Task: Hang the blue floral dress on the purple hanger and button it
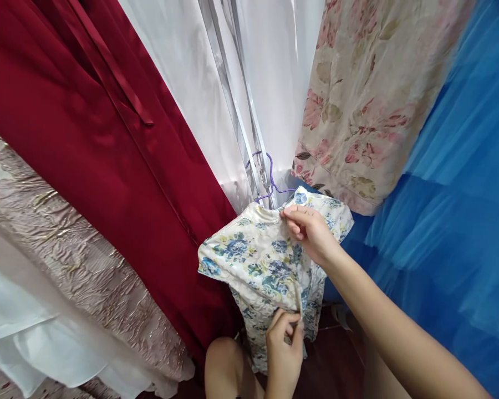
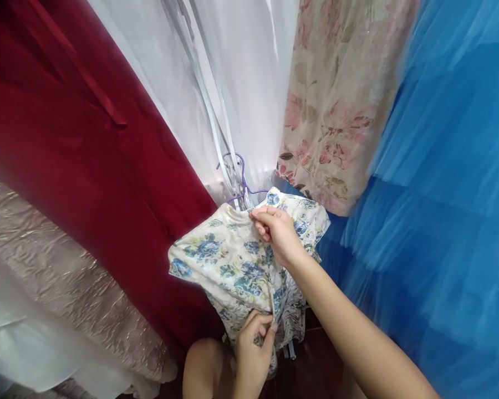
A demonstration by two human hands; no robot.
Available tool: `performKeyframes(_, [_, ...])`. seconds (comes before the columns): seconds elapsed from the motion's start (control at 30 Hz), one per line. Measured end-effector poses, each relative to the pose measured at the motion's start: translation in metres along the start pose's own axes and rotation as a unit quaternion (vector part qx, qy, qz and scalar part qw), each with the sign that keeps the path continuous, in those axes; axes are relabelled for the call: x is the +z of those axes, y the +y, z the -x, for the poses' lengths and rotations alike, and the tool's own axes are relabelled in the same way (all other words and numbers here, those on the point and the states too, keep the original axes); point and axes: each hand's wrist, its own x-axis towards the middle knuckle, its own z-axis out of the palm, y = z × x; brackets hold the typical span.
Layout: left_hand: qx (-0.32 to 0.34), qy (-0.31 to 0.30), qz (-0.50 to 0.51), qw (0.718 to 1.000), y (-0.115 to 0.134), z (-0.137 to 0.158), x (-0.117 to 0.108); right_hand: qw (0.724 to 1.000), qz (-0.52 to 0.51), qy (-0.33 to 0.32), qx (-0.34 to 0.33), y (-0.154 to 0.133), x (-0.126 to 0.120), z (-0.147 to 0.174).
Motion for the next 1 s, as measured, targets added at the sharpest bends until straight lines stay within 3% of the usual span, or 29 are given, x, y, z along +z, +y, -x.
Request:
performKeyframes(0.13, [0.043,0.033,0.029,0.998,0.030,-0.030,-0.025,0.999,0.039,-0.013,-0.023,0.007,-0.004,0.012])
performKeyframes(0.3, [0.125,0.112,0.070,0.983,0.096,-0.115,-0.060,0.995,0.085,-0.031,-0.040,0.002,-0.002,0.023])
performKeyframes(0.4, [0.190,0.077,0.007,0.979,0.127,-0.159,-0.071,0.992,0.102,-0.044,-0.059,0.002,-0.006,0.023])
performKeyframes(0.53, [0.263,0.071,-0.100,0.957,0.147,-0.180,-0.070,0.990,0.095,-0.065,-0.083,0.011,-0.014,0.017])
performKeyframes(0.67, [0.251,0.132,-0.051,0.957,0.154,-0.182,-0.066,0.990,0.065,-0.085,-0.097,0.033,-0.020,0.011])
performKeyframes(0.8, [0.199,0.246,0.039,0.948,0.148,-0.196,-0.089,0.989,0.094,-0.086,-0.071,0.062,-0.032,0.024])
performKeyframes(0.93, [0.143,0.355,0.144,0.913,0.106,-0.213,-0.129,0.987,0.106,-0.121,-0.009,0.075,-0.045,0.050])
performKeyframes(1.0, [0.085,0.390,0.261,0.879,0.077,-0.214,-0.140,0.984,0.105,-0.143,0.016,0.076,-0.046,0.060])
